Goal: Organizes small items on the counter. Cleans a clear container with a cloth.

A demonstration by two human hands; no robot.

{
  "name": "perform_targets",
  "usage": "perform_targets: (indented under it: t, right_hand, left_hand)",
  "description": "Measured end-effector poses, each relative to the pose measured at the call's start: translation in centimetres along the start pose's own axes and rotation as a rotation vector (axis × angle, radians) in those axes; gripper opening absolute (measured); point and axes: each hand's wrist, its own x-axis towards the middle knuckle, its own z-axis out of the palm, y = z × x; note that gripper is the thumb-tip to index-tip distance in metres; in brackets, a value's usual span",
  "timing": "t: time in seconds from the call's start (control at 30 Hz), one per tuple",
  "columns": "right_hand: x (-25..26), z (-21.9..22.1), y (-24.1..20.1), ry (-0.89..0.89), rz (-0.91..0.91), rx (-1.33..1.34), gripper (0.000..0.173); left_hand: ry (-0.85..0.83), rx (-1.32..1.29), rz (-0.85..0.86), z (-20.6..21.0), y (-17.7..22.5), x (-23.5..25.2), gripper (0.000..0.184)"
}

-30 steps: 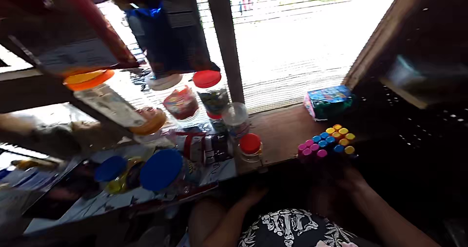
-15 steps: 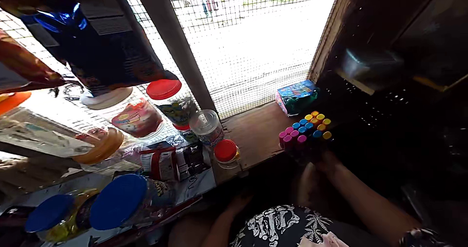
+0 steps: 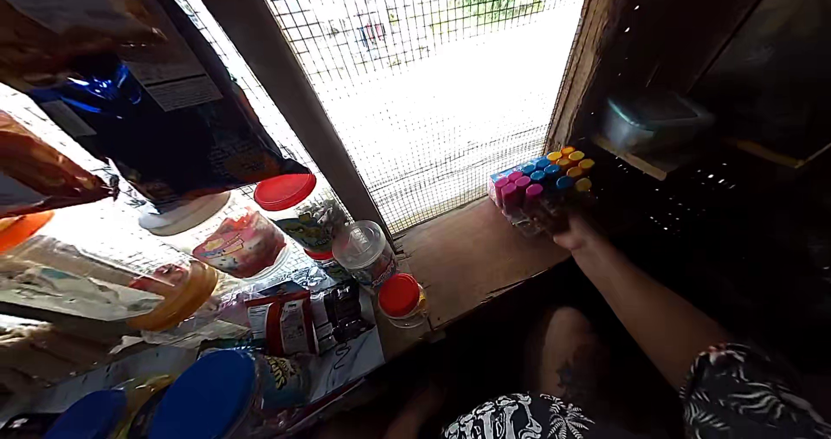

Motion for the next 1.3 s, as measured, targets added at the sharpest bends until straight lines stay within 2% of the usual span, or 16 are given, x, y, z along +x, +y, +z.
perform_targets:
  t: [0.17,0.43,0.67,0.83,0.97,1.07,1.17,1.23,1.3]
  right_hand:
    - [4.9,1.8,-1.1,-0.014,-0.03,0.027,0.023]
    - [8.5,3.7,-1.4,0.06,-0.038,-0.001,0.022]
    - [9.9,3.9,-0.9,0.128,0.025,-0.001,0.019]
    - [10.4,4.3,-1.4,0.075,0.047,-0.031,0.025]
    - [10.9,3.9,-2.4,0.014,0.048,-0.237,0.033]
    - [10.7,3.0,-3.5,0.011,0.114,-0.602,0.04]
    - [10.0,2.4,-4.7,0.022,0.124,-0.934,0.038]
    - [9.5,2.3,-4.8,0.062,0.12,-0.989,0.035]
    - [9.6,2.2,-4.5,0.089,0.111,-0.865,0.029]
  left_hand:
    - [-0.038,0.024,-0.029,0.1,0.3,0.2,0.056]
    - [-0.082,0.001,-0.036,0.2,1.3,0.2,0.054]
    - [-0.065,-0.008,0.024,1.0,0.1,1.4,0.054]
    - [-0.094,0.043,-0.008,0.0,2.0,0.1,0.052]
    - [-0.092,0.047,0.002,0.3,1.2,0.3,0.054]
    - [-0.102,0.029,-0.021,-0.1,2.1,-0.4,0.053]
    - [-0.12,0.026,-0.001,-0.4,2.7,-0.9,0.05]
    - [-0.126,0.049,-0.004,-0.4,2.6,-1.1,0.051]
    - [-0.107,0.062,-0.012,0.2,1.9,-0.6,0.053]
